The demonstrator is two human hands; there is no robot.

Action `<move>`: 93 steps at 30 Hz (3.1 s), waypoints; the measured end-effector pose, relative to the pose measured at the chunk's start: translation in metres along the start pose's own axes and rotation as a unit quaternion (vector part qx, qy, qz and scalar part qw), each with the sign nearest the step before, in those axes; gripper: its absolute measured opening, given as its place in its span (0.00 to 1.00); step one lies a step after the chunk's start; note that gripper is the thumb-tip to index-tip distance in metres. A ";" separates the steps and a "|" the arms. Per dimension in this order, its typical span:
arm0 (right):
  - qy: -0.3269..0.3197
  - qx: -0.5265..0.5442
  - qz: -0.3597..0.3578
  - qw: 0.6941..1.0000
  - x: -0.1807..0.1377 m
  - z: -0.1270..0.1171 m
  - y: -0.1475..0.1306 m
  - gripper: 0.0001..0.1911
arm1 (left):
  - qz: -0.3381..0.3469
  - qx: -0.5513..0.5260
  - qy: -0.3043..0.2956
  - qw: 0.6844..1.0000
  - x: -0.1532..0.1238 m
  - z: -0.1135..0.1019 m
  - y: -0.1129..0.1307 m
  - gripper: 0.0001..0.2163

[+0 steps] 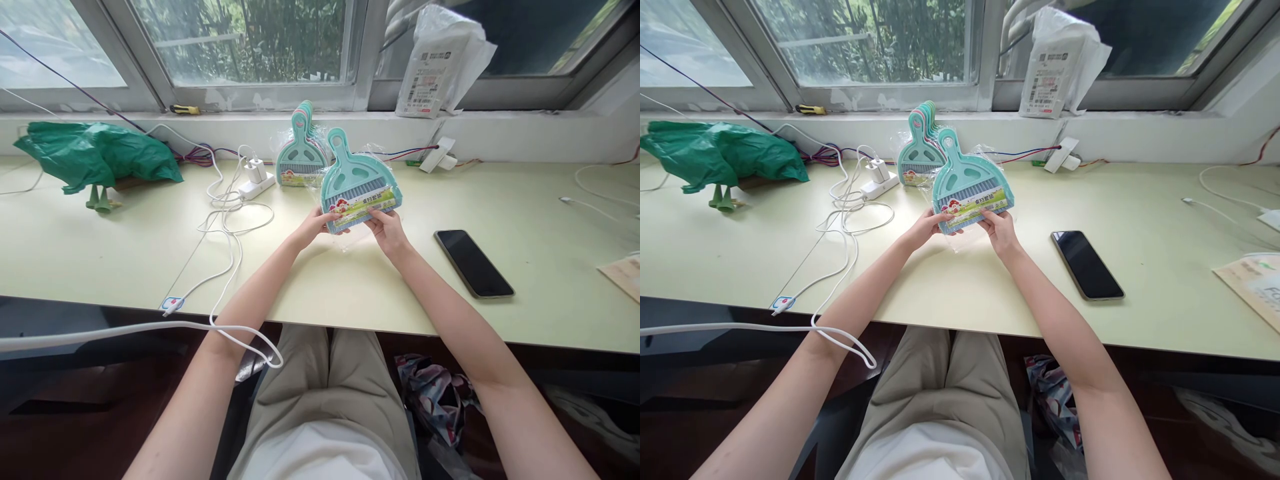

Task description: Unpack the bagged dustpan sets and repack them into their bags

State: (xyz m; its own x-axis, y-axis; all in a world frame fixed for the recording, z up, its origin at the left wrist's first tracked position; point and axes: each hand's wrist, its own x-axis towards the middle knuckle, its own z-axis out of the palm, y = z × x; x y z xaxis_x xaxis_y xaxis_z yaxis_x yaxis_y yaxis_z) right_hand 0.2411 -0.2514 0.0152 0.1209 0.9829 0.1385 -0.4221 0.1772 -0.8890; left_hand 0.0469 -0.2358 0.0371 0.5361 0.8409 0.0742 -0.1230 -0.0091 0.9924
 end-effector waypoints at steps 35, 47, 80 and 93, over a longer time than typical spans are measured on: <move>0.054 -0.335 -0.067 0.938 0.008 -0.028 -0.019 0.13 | -0.027 -0.116 0.149 0.982 0.010 -0.033 -0.002 0.17; -0.030 -0.546 -0.345 0.763 0.006 -0.022 -0.012 0.15 | -0.091 -0.153 0.140 0.974 0.011 -0.036 -0.008 0.13; -0.011 -0.354 -0.187 0.916 0.019 -0.031 0.007 0.32 | -0.113 -0.007 -0.020 0.993 0.005 -0.035 -0.008 0.11; 0.040 -0.207 -0.078 0.974 0.029 -0.044 0.017 0.39 | -0.064 0.019 -0.090 0.994 -0.001 -0.024 0.001 0.30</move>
State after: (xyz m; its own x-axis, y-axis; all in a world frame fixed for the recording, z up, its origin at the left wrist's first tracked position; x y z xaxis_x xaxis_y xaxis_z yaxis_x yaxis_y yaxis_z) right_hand 0.2773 -0.2221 -0.0153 0.2318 0.9355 0.2666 0.0039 0.2731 -0.9620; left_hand 0.0256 -0.2239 0.0357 0.6862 0.7264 -0.0389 -0.0155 0.0680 0.9976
